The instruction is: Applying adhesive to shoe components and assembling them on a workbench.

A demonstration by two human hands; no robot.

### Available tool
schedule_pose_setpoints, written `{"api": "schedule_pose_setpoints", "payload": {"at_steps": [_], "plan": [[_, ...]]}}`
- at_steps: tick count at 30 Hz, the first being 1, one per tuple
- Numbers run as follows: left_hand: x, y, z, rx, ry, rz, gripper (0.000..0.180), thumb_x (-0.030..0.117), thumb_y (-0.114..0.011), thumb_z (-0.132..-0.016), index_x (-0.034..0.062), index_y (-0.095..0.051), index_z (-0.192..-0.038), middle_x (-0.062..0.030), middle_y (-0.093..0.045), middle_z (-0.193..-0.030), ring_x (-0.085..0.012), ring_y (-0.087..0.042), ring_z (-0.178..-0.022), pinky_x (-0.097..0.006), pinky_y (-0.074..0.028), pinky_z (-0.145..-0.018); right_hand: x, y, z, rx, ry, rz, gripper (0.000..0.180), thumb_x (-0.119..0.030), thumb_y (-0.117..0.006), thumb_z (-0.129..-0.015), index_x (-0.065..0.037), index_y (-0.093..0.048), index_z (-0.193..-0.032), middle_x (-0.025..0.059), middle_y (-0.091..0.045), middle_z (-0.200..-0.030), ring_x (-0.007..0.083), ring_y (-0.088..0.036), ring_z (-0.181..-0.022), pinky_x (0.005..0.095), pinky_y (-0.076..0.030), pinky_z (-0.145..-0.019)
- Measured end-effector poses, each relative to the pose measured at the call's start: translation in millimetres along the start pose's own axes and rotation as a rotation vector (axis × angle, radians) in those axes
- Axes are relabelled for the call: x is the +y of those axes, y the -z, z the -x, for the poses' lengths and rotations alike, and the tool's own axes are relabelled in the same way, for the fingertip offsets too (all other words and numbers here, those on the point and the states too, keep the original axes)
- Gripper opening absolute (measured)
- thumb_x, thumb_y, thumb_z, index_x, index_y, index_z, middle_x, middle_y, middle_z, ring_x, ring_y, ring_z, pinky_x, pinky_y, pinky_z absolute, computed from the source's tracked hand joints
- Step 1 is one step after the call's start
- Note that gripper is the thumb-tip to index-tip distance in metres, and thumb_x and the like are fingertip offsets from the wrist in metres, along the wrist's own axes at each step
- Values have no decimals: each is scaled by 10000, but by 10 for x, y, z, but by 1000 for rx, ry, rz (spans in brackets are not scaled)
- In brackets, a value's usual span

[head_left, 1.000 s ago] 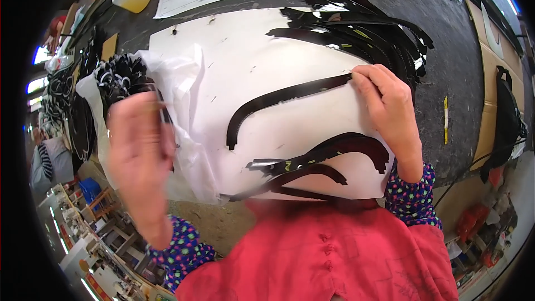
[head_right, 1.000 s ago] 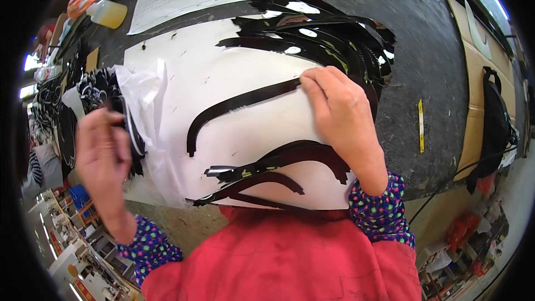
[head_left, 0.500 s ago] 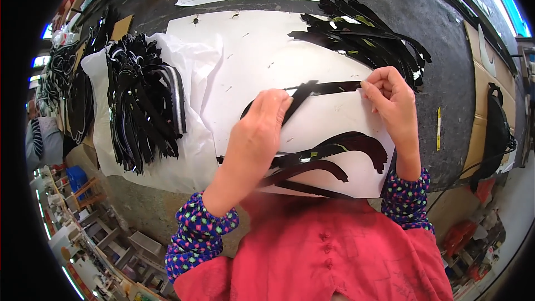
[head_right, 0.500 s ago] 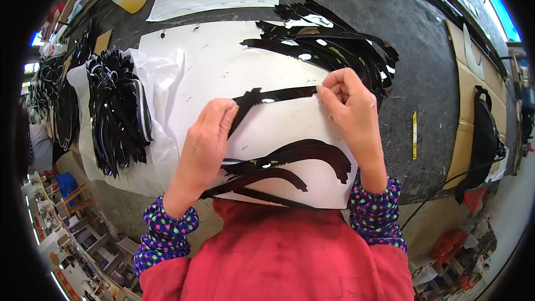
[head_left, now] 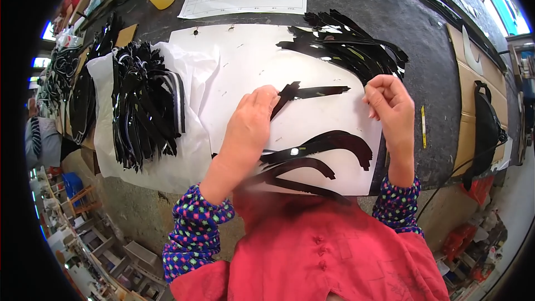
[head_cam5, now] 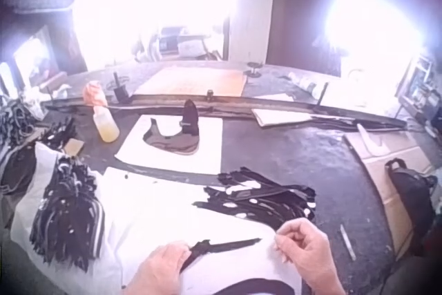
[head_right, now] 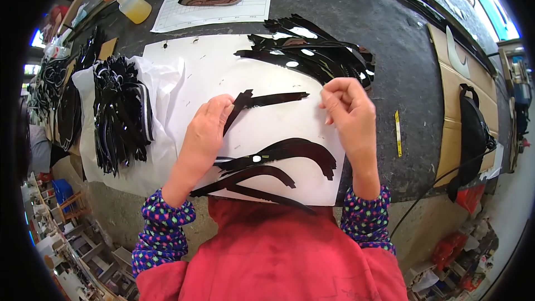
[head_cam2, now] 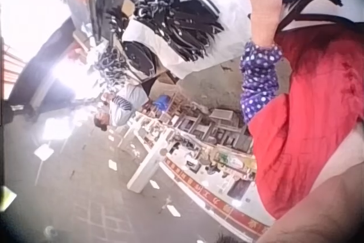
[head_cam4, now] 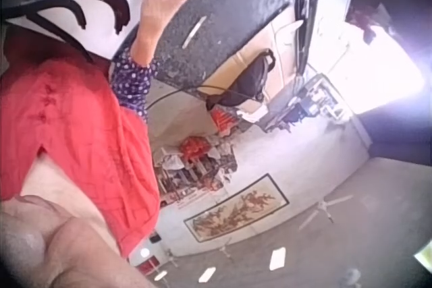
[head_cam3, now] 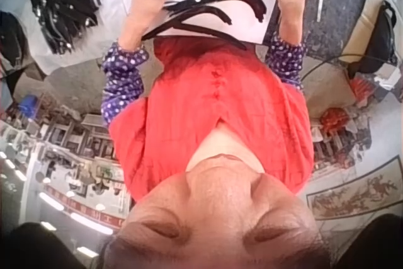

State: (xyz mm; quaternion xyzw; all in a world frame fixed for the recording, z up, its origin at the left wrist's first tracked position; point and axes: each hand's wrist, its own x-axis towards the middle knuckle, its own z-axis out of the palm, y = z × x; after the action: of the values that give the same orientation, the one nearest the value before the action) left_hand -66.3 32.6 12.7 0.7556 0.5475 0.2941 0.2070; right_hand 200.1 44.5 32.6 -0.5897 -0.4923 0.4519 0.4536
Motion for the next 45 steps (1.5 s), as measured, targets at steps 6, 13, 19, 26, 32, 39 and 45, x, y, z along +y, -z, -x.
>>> {"api": "schedule_pose_setpoints", "payload": {"at_steps": [6,13,19,26,32,39,45], "plan": [[121,147,46,-12,-64,9,136,62,-574,-955,48,-548,-1088,-149,-638,-1020,-353,-666,-889,-441,-540,-714,-76,-307,393,-204,-91,-110,297,-75,-667,-975,13,-582,-1246,64,-698,-1000,64,-632,-699,202,-498,-596],[467,267,252,-245,5,7,168,77,-623,-963,90,-594,-1128,-149,-694,-893,-356,-693,-775,-402,-541,-646,75,-540,497,-258,-155,-298,199,-63,-699,-951,36,-623,-1107,46,-695,-861,75,-653,-673,212,-533,-589],[56,401,374,-260,155,70,168,135,-658,-958,74,-632,-1112,-138,-660,-828,-300,-643,-724,-384,-504,-700,126,-423,431,36,-47,87,85,-78,-703,-947,-14,-669,-992,17,-676,-761,63,-617,-598,218,-477,-547],[-23,372,443,-125,163,12,145,88,-704,-898,51,-676,-1035,-84,-655,-980,-249,-618,-931,-367,-466,-880,232,-401,401,119,175,398,120,-23,-691,-910,3,-655,-1022,104,-675,-868,170,-617,-644,291,-498,-619],[-24,352,444,-20,127,-94,127,71,-690,-899,72,-715,-1024,-56,-626,-1059,-252,-580,-987,-382,-431,-875,239,-410,396,111,276,511,197,-8,-676,-912,-5,-633,-1104,118,-651,-966,199,-614,-647,331,-512,-621],[-37,385,382,0,185,-64,184,26,-622,-932,45,-715,-1089,-84,-647,-1088,-268,-601,-984,-379,-465,-879,161,-362,401,69,208,510,214,11,-667,-911,-12,-631,-1120,124,-623,-1075,196,-614,-686,320,-512,-626],[-97,448,327,97,236,-39,211,7,-570,-963,-5,-634,-1164,-144,-632,-1092,-318,-633,-995,-369,-519,-875,135,-327,366,91,243,539,219,15,-665,-912,-19,-632,-1126,129,-621,-1083,205,-618,-698,322,-522,-636]]}}
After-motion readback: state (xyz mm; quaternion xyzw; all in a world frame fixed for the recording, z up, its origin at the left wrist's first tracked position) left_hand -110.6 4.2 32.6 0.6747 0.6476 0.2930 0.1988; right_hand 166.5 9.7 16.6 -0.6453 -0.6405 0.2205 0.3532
